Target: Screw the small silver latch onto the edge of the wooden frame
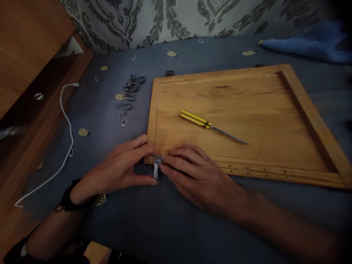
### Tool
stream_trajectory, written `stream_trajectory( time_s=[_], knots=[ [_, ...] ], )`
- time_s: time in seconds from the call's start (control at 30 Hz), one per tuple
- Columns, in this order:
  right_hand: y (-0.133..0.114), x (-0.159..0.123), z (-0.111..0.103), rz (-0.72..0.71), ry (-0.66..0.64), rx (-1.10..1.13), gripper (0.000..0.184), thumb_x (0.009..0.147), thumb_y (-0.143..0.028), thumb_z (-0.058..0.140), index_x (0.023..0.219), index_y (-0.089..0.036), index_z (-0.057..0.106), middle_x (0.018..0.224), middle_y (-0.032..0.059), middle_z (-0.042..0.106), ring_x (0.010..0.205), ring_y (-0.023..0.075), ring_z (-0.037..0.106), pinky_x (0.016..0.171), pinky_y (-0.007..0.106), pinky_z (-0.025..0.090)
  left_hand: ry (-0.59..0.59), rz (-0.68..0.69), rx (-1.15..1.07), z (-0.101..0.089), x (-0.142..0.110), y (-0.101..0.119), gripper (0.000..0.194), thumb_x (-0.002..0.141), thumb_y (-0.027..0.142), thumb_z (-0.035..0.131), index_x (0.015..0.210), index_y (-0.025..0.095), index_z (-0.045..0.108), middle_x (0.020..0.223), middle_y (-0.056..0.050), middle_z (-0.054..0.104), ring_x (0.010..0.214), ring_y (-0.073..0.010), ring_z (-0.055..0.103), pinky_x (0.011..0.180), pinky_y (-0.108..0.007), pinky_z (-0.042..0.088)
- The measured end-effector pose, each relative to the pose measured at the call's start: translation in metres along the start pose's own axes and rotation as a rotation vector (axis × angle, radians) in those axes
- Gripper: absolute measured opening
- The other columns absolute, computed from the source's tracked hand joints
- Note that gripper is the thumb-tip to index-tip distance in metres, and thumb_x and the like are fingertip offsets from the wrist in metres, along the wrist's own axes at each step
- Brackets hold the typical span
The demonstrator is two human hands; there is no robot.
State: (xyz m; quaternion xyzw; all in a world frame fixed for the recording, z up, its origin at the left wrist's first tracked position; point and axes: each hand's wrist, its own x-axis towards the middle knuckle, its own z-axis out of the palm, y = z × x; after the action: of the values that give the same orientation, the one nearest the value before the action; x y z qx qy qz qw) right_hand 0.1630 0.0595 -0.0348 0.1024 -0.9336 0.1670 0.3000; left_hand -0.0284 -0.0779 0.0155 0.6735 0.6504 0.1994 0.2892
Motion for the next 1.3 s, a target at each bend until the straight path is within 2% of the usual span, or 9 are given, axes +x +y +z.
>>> stream_trajectory(
  time_s=[0.57, 0.93, 1.3],
  knots=[
    [0.0010, 0.0003, -0.0002, -0.012, -0.033, -0.023, 0.026, 0.099, -0.013, 0.045, 0.109, -0.015, 0.069, 0.112, 0.0054, 0.074, 0.105, 0.0209, 0.060, 0.097, 0.042, 0.048, 0.002, -0.025, -0.020, 0.0005, 0.0004, 0.0004, 0.036, 0.088, 0.047, 0.070, 0.112, 0.023, 0.058, 0.099, 0.000, 0.050, 0.087, -0.0140, 0.048, 0.071, -0.026, 0.039],
    [0.0004, 0.0007, -0.0009, -0.023, -0.003, -0.008, 0.024, 0.098, -0.012, 0.047, 0.107, -0.011, 0.069, 0.108, 0.0074, 0.074, 0.101, 0.0212, 0.060, 0.094, 0.043, 0.049, -0.010, -0.045, -0.022, 0.0009, 0.0003, 0.0016, 0.036, 0.087, 0.047, 0.070, 0.111, 0.022, 0.059, 0.099, -0.001, 0.052, 0.088, -0.0155, 0.049, 0.072, -0.028, 0.040],
    [-0.0002, 0.0027, -0.0014, -0.021, 0.005, -0.045, 0.024, 0.100, -0.012, 0.046, 0.105, -0.011, 0.069, 0.103, 0.0057, 0.075, 0.096, 0.0215, 0.063, 0.093, 0.043, 0.050, -0.007, -0.049, -0.016, 0.0001, 0.0004, 0.0017, 0.039, 0.086, 0.049, 0.071, 0.111, 0.021, 0.058, 0.100, -0.002, 0.052, 0.088, -0.0155, 0.049, 0.073, -0.027, 0.039]
  ],
)
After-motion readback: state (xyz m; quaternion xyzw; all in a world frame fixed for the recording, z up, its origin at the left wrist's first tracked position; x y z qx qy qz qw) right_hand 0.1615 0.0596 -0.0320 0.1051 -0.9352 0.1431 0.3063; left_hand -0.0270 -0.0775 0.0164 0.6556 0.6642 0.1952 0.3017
